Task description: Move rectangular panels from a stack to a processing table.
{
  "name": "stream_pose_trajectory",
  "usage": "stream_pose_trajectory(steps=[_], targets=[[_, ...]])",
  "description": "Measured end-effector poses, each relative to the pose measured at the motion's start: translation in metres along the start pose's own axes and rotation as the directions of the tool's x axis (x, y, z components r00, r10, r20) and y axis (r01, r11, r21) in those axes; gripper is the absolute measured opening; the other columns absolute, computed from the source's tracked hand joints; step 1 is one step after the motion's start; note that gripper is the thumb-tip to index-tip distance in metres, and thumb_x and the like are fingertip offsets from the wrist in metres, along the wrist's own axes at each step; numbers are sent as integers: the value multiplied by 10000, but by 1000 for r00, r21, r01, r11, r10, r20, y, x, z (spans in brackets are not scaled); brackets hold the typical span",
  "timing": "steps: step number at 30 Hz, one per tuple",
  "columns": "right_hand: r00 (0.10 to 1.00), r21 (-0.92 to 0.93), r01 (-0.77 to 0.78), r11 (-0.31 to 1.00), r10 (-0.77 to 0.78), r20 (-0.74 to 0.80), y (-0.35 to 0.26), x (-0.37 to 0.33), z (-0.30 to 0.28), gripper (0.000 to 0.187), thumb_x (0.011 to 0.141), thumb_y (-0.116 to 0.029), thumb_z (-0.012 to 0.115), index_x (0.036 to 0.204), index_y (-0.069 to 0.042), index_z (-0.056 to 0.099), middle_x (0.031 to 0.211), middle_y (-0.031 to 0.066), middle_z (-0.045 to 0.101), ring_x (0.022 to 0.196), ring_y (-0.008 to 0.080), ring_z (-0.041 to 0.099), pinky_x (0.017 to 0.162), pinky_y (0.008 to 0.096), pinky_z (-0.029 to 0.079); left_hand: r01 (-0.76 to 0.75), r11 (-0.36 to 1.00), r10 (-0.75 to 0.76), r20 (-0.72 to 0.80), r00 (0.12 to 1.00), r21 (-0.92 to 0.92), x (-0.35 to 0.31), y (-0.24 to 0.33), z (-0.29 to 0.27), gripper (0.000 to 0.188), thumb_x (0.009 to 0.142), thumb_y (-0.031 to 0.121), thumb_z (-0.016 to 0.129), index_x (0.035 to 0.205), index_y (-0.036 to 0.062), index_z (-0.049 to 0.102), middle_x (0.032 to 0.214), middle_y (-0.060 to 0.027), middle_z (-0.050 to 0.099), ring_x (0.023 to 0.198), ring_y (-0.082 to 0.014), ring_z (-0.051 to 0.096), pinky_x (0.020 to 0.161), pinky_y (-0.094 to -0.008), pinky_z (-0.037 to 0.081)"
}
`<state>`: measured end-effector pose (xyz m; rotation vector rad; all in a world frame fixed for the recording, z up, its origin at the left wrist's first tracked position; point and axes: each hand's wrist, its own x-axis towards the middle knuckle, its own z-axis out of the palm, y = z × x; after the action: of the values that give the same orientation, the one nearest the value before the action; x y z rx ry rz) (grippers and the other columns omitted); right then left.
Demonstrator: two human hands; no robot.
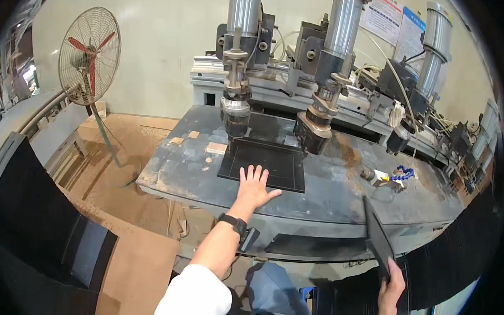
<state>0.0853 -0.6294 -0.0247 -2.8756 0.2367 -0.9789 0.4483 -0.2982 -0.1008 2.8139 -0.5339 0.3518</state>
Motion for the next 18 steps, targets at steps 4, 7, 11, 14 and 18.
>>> stream_pose_trajectory(steps=[4, 7, 11, 14, 18], targets=[[928, 178, 370, 912, -372, -23, -64, 99, 33, 549, 631, 123, 540, 1136, -73, 630, 1100, 140, 657, 1030, 325, 632, 908, 391, 503, -94, 995, 90, -87, 992, -44, -44, -15, -16, 861, 799, 685, 514, 1374, 49, 434, 1411, -185, 400, 1331, -361, 319, 1127, -526, 178], [834, 239, 542, 806, -549, -42, -99, 152, 100, 526, 633, 112, 552, 1112, -88, 633, 1126, 136, 648, 1047, 316, 622, 896, 389, 506, -287, 958, 273, -276, 921, -10, -109, -23, -33, 669, 717, 399, 729, 1255, 63, 516, 1158, -137, 511, 1139, -331, 452, 1047, -463, 336], [795, 119, 606, 786, -604, -57, -149, 173, 195, 348, 827, -89, 554, 1168, -132, 609, 1146, 99, 648, 1036, 298, 628, 920, 405, 496, -274, 953, 303, -412, 859, 130, -211, -54, -51, 439, 663, 130, 639, 1102, 134, 656, 910, -21, 577, 865, -211, 567, 727, -315, 478], [788, 188, 584, 790, -607, 104, -175, 194, 243, 372, 863, -225, 599, 1212, -98, 572, 1216, 117, 611, 1157, 307, 554, 983, 405, 447, -231, 945, 308, -394, 866, 231, -292, -73, -90, 405, 671, 113, 612, 1063, 168, 696, 857, -3, 584, 823, -188, 573, 686, -305, 482], [766, 316, 539, 780, -611, 201, -192, 224, 291, 468, 831, -300, 651, 1227, -63, 571, 1278, 128, 573, 1233, 318, 490, 1019, 401, 410, 21, 945, 113, -386, 915, 327, -377, -101, -132, 358, 680, 100, 625, 1028, 137, 697, 921, -25, 621, 815, -220, 597, 681, -323, 491]])
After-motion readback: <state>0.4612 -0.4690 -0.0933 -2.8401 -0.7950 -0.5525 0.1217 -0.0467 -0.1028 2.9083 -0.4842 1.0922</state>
